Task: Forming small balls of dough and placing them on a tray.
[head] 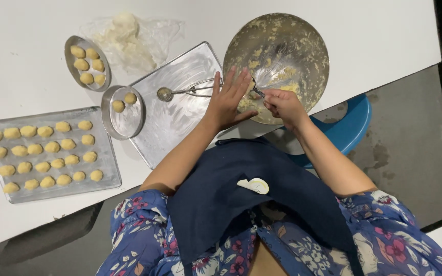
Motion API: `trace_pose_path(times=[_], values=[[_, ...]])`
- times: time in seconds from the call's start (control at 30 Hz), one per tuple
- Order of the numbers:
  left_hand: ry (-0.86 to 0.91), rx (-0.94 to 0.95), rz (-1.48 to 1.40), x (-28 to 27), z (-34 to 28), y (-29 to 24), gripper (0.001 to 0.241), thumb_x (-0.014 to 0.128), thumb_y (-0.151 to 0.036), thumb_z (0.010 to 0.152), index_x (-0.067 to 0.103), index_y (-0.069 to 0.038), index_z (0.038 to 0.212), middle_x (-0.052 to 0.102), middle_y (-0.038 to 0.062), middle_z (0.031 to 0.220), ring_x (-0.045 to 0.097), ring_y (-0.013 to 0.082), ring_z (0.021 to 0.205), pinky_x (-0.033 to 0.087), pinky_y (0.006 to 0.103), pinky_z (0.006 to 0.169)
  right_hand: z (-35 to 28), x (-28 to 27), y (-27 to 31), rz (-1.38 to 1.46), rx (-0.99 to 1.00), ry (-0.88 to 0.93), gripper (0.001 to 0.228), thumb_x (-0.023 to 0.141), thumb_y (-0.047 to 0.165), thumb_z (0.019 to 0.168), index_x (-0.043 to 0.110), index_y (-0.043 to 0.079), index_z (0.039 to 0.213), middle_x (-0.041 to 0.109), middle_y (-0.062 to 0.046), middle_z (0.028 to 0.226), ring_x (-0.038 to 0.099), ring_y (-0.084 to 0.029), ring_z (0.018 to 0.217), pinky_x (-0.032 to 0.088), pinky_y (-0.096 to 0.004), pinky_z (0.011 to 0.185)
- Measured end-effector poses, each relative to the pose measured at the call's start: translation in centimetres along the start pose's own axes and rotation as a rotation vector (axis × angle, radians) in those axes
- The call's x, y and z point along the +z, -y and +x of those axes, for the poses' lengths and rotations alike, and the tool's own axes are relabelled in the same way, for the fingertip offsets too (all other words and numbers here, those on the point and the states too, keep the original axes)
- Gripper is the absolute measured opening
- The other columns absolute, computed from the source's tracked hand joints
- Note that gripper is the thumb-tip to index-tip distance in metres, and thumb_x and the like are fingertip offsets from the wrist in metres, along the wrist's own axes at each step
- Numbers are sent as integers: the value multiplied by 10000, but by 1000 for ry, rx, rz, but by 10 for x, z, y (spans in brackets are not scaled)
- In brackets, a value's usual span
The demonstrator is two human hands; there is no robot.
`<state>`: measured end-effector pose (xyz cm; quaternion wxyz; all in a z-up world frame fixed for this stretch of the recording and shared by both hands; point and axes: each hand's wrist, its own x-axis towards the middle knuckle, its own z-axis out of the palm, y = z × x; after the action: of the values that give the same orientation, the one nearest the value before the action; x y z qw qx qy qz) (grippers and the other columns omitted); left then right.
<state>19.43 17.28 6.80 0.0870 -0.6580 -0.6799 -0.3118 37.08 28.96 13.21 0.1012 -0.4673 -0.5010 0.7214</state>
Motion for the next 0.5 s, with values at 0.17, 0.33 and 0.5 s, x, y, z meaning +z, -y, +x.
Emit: trace_pose_path(times=[0.17,0.33,0.5], values=[[144,-17,-19,-9,18,-1,979,600,-793,900,366,-147,1597,401,55,1636,262,338,1540,102,660,1231,0,0,6,55,-16,-21,267,576,24,926,670,6,1175,518,-39,589,337,-42,403,250,-165,378],[298,-86,-91,-29,38,-5,937,523,-748,974,244,-154,1643,340,41,1680,140,316,1580,11,691,1228,-1,2,17,106,-37,-58,303,551,7,959,624,-62,1245,557,-63,626,362,-43,395,263,-180,373],[270,-11,43,-18,35,-6,857,441,-779,971,340,-217,1610,262,-30,1693,126,327,1572,10,752,1191,-3,7,25,70,-66,-74,260,545,28,951,642,1,1191,507,-31,611,350,-32,403,276,-177,373]])
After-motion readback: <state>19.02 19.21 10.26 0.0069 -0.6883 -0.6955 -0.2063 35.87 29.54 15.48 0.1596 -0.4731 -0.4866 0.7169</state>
